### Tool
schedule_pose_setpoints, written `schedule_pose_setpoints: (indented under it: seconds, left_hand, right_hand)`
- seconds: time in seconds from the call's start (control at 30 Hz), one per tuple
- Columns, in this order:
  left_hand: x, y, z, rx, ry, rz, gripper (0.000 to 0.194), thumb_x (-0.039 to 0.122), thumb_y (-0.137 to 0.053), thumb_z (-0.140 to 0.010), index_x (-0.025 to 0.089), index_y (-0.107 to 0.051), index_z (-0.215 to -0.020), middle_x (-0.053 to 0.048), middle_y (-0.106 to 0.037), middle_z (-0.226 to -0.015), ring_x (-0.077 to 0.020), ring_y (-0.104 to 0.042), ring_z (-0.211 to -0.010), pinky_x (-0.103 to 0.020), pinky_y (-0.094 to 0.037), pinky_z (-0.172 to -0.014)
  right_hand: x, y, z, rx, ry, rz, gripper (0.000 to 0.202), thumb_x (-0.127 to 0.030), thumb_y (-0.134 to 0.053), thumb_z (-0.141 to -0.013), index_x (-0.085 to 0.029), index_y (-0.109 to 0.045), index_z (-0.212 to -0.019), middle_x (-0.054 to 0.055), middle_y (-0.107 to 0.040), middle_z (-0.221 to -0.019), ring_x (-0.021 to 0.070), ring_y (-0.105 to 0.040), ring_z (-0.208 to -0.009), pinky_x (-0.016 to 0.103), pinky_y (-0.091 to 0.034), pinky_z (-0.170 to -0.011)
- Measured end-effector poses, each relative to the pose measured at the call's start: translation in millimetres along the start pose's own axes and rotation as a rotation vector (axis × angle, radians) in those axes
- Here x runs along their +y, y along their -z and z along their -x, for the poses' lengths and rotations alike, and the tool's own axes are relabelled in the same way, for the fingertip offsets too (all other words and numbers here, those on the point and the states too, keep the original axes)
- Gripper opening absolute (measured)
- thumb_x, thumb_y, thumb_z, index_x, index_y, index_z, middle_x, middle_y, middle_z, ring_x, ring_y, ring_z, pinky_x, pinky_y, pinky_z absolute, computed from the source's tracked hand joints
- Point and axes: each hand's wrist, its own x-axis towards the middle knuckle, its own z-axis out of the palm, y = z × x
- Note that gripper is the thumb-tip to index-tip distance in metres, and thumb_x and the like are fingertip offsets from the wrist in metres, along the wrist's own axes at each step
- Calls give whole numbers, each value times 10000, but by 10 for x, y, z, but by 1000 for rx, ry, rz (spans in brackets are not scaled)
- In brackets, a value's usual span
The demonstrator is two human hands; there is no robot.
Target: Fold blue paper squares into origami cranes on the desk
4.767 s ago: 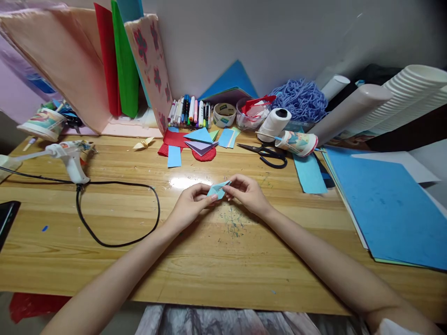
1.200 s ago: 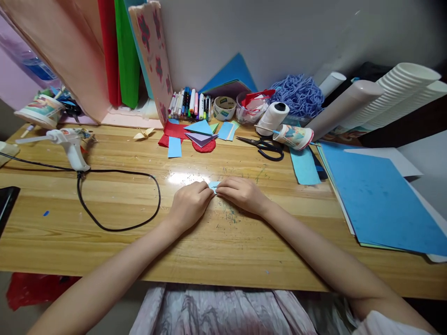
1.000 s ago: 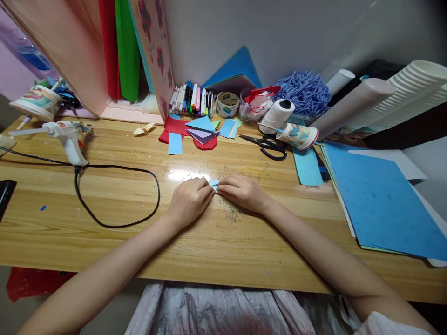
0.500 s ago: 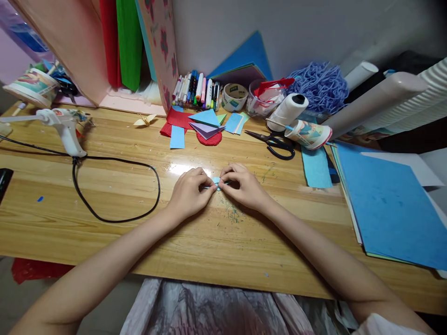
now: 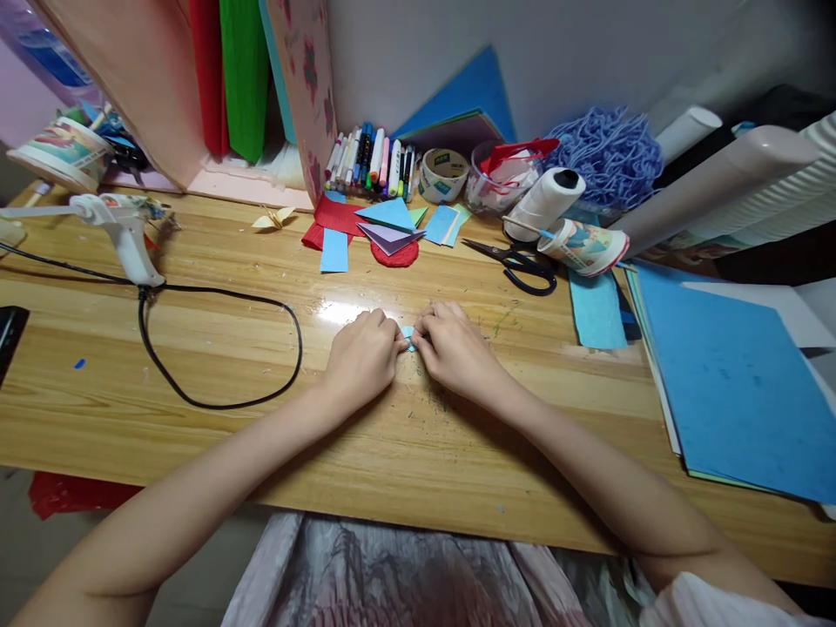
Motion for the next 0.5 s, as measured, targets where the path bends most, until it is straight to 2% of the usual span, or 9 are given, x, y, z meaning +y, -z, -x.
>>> schedule_pose_setpoints:
  seconds: [0.17,0.27,0.43,0.5]
  left_hand:
    - [66,50,-60,-74,69,-112,245,178,-357,-913,98,-587,-893,-140,-623,-885,-255,-588,-820,-327,-387,-616]
    - [58,99,-113,-147,21,-127,218,99,-373,-880,82,-589,-898,-148,-633,-874,-263,-601,-816,-326,-383,-611]
    - [-73,101,-103,-60,47,136,192,339,-530,-859,160,-596,-830,-67,-654,-851,-205,-599,-759,-284,-366,-580]
    - [-104,88,-91,-53,62,203,203,377,-579,-824,176,-598,-821,-47,-655,-841,-187,-592,-740,-268,-350,-561]
  right_hand:
    - [15,-40,43,43,-3,-11,111,-141,-481,-831,-174,-530,-736,122,-562,-839,252,-483,-843,402,-429,-750]
    - [13,-42,32,24,-26,-21,112,-140,-500,-822,-170,-531,-718,118,-570,-829,249,-494,-848,401,-432,-774]
    - [-1,-33,-24,32,-86,-51,138,-132,-548,-787,-176,-533,-658,103,-578,-787,244,-511,-831,391,-434,-755]
    - [5,-16,-55,6,-112,-60,145,-118,-571,-762,-178,-537,-635,94,-584,-766,238,-517,-816,387,-433,-749]
